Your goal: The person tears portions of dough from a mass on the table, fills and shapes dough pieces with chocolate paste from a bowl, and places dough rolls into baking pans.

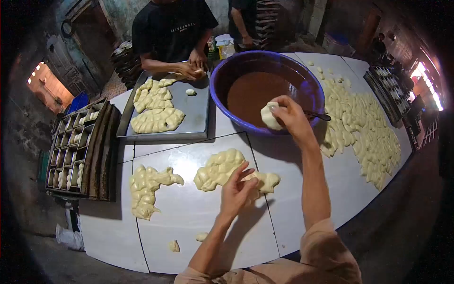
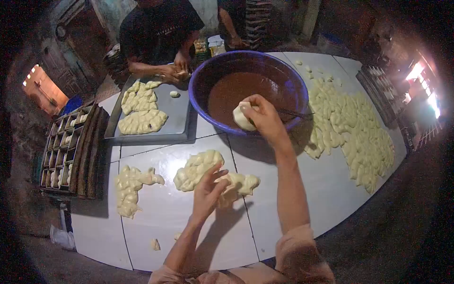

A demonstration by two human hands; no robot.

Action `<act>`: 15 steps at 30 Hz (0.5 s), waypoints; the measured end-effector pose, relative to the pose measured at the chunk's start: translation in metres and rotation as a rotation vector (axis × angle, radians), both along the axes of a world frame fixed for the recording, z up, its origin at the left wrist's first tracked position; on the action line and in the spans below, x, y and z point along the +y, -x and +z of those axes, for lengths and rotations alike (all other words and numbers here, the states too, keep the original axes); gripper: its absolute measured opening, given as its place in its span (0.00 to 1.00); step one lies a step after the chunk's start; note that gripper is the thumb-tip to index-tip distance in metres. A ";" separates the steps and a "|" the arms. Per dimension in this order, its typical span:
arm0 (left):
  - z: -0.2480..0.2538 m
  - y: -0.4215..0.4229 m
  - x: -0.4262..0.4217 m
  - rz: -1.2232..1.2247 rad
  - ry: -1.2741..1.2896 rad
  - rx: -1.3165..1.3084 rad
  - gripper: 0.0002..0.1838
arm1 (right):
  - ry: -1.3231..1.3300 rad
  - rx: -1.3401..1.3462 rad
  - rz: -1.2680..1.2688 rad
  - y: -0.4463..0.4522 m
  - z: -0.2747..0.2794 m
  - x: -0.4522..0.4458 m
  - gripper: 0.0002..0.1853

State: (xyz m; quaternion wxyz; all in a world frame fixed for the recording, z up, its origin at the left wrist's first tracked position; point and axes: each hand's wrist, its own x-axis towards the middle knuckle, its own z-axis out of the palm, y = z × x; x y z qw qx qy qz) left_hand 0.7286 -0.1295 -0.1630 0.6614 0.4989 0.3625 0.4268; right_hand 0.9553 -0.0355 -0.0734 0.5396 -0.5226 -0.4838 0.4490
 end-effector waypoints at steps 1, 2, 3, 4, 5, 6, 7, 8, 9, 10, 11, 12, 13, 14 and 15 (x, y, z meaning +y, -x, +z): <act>-0.001 0.010 0.000 0.012 0.018 0.043 0.27 | 0.037 -0.250 0.042 -0.012 -0.005 0.019 0.10; -0.002 0.019 -0.001 0.023 0.035 0.086 0.25 | 0.072 -0.501 0.082 -0.022 -0.015 0.039 0.11; -0.004 0.027 -0.001 0.034 0.049 0.092 0.24 | 0.106 -0.753 0.120 -0.028 -0.025 0.052 0.12; -0.005 0.033 -0.002 0.048 0.062 0.098 0.23 | 0.177 -0.836 0.190 -0.029 -0.033 0.060 0.14; -0.003 0.037 -0.004 0.059 0.077 0.142 0.23 | 0.186 -0.984 0.353 -0.036 -0.052 0.074 0.15; -0.005 0.041 -0.007 0.046 0.076 0.140 0.23 | 0.193 -1.129 0.520 -0.032 -0.053 0.081 0.15; -0.008 0.045 -0.010 0.033 0.076 0.139 0.23 | 0.227 -1.092 0.491 -0.031 -0.054 0.080 0.15; -0.009 0.049 -0.011 0.021 0.076 0.139 0.23 | 0.260 -1.053 0.462 -0.031 -0.057 0.076 0.15; 0.000 0.054 -0.011 -0.021 0.088 0.253 0.23 | 0.296 -1.015 0.434 -0.027 -0.054 0.073 0.15; -0.002 0.056 -0.012 -0.013 0.096 0.232 0.23 | 0.326 -0.992 0.396 -0.027 -0.055 0.078 0.16; -0.007 0.058 -0.013 -0.010 0.106 0.213 0.23 | 0.360 -0.967 0.355 -0.028 -0.056 0.082 0.16; -0.009 0.058 -0.014 -0.010 0.113 0.193 0.23 | 0.395 -0.942 0.309 -0.029 -0.057 0.082 0.17; -0.007 0.057 -0.013 -0.010 0.104 0.201 0.23 | 0.379 -1.076 0.322 -0.025 -0.054 0.078 0.16; -0.008 0.054 -0.013 -0.022 0.096 0.184 0.23 | 0.301 -1.101 0.517 -0.026 -0.059 0.082 0.16; -0.009 0.052 -0.013 -0.032 0.089 0.167 0.23 | 0.284 -1.021 0.435 -0.023 -0.062 0.081 0.14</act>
